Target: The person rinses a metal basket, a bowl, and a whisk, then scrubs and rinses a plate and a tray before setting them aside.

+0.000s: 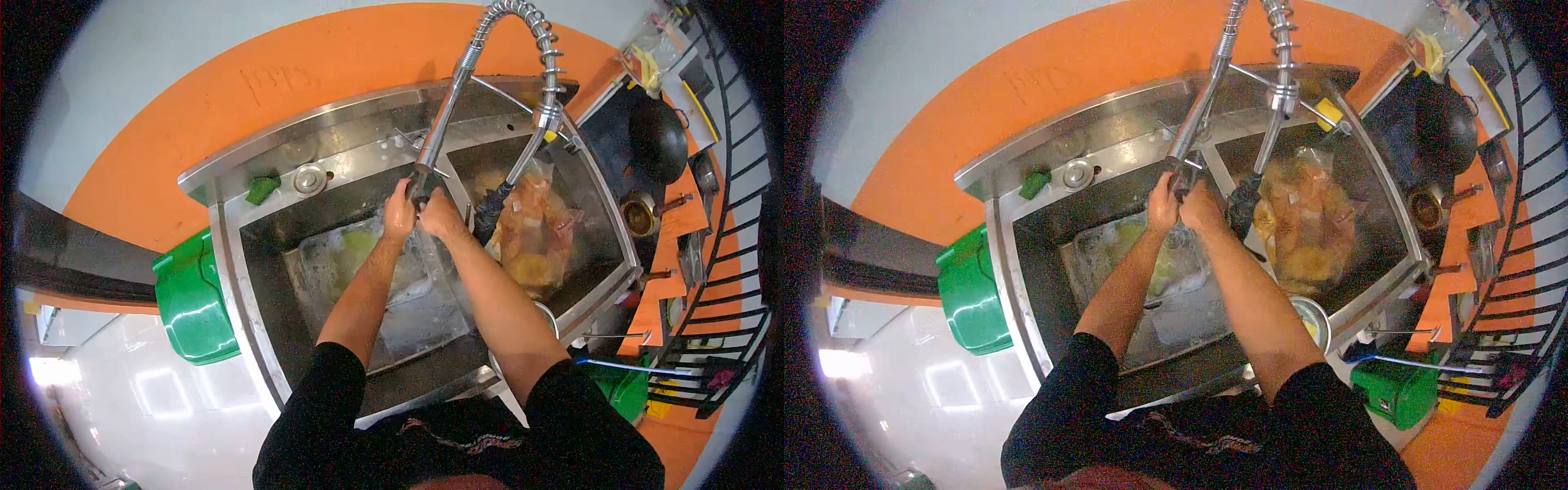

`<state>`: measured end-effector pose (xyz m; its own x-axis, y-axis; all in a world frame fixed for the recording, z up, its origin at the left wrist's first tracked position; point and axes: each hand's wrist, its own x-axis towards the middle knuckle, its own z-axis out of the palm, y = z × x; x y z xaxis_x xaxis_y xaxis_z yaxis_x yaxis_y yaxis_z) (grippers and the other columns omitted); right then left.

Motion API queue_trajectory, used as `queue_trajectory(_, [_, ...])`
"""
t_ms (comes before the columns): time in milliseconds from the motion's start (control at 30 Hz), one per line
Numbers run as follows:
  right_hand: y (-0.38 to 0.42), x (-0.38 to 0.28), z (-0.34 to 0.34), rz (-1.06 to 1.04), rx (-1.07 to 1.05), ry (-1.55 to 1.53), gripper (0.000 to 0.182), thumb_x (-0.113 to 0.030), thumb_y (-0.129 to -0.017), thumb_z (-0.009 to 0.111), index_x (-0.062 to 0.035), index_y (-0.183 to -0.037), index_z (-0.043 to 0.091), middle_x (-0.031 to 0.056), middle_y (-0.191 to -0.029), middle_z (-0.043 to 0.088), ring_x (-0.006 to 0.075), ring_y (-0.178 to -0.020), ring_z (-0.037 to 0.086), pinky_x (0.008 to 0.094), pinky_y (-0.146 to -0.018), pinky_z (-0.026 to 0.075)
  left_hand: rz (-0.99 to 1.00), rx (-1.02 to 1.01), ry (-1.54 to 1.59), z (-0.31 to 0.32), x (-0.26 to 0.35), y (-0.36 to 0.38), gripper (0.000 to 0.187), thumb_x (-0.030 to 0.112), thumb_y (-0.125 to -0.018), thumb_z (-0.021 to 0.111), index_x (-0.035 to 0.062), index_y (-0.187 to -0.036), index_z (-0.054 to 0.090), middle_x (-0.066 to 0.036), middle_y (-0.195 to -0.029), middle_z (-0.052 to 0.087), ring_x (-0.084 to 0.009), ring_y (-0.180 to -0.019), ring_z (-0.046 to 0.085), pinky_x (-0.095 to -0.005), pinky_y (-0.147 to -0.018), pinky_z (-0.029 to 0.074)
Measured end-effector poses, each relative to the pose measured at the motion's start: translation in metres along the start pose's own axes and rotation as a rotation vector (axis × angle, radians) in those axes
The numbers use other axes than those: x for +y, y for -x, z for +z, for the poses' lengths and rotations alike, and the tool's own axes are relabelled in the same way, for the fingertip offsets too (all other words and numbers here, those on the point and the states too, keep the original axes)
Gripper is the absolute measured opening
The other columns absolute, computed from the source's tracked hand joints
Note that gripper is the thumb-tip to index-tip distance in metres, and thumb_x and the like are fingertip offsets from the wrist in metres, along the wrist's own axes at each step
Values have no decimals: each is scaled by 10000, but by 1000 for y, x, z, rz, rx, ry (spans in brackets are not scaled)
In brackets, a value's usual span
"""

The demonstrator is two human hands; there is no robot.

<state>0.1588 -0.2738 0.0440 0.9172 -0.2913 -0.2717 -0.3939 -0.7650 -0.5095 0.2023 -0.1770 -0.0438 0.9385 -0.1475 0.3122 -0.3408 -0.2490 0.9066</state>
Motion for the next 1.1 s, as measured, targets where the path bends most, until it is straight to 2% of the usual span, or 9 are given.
queue_trajectory(300, [-24,22,-8,-76,-58,-68,370,-234,-858,628,58,-1081,579,284,-1058,630,420,-1042,600,464,-905,469,-260,-76,45,-22,37,-3,243,101,-919,492,27,-1144,543,-214,-900,656,-348,-792,665,-433,-735,497])
queue_trajectory(433, [-11,14,-27,-103,116,-69,306,-193,-846,640,23,-1051,572,256,-983,640,423,-984,607,480,-846,473,-19,554,97,-8,-7,-10,312,207,-1020,412,31,-1246,535,-131,-1145,643,-226,-1061,596,-371,-835,472])
queue_trajectory(500, [-16,22,-20,-216,211,-83,299,-167,-841,635,19,-1063,561,250,-981,640,423,-979,606,482,-837,473,-528,564,810,-9,-5,-10,379,283,-1039,361,59,-1332,448,-149,-1208,597,-253,-1080,584,-383,-873,461])
queue_trajectory(567, [-17,32,-17,-334,299,-93,297,-141,-835,629,15,-1075,550,245,-979,640,423,-974,605,484,-828,473,-617,567,985,-8,4,-11,427,378,-1034,350,111,-1364,391,-165,-1296,504,-292,-1099,570,-426,-930,441])
queue_trajectory(667, [-13,38,-24,-385,113,-67,276,-94,-839,597,6,-1089,534,241,-979,639,421,-972,605,481,-831,474,-514,363,1420,-12,15,-15,449,446,-1019,347,144,-1350,376,-153,-1322,455,-339,-1110,559,-464,-927,455])
queue_trajectory(800, [-11,32,-35,-237,94,53,268,-69,-849,605,-37,-1108,544,203,-1027,640,384,-982,617,435,-841,469,-440,328,1468,-14,10,-27,373,420,-1018,381,154,-1269,449,-46,-966,532,-158,-728,554,-331,-633,473])
queue_trajectory(867, [-17,27,-35,-228,161,23,278,-54,-839,603,-36,-1108,536,197,-1031,639,385,-980,619,430,-853,468,-449,137,1164,-23,42,-32,269,350,-1012,435,151,-1166,529,39,-748,413,-79,-545,372,-268,-497,327])
queue_trajectory(933, [-24,20,-33,-472,471,-319,280,-50,-839,571,-41,-1113,518,195,-1040,634,371,-995,621,424,-877,461,-477,-54,997,-10,29,-36,249,287,-997,448,120,-1154,548,21,-783,465,-89,-558,417,-270,-505,371])
queue_trajectory(1100, [-32,-1,-25,-443,469,-373,385,-11,-725,599,-11,-1102,524,236,-1068,584,380,-1043,571,442,-907,437,-512,-264,804,32,29,-37,245,186,-953,475,46,-1130,571,-28,-827,586,-129,-624,539,-281,-537,447])
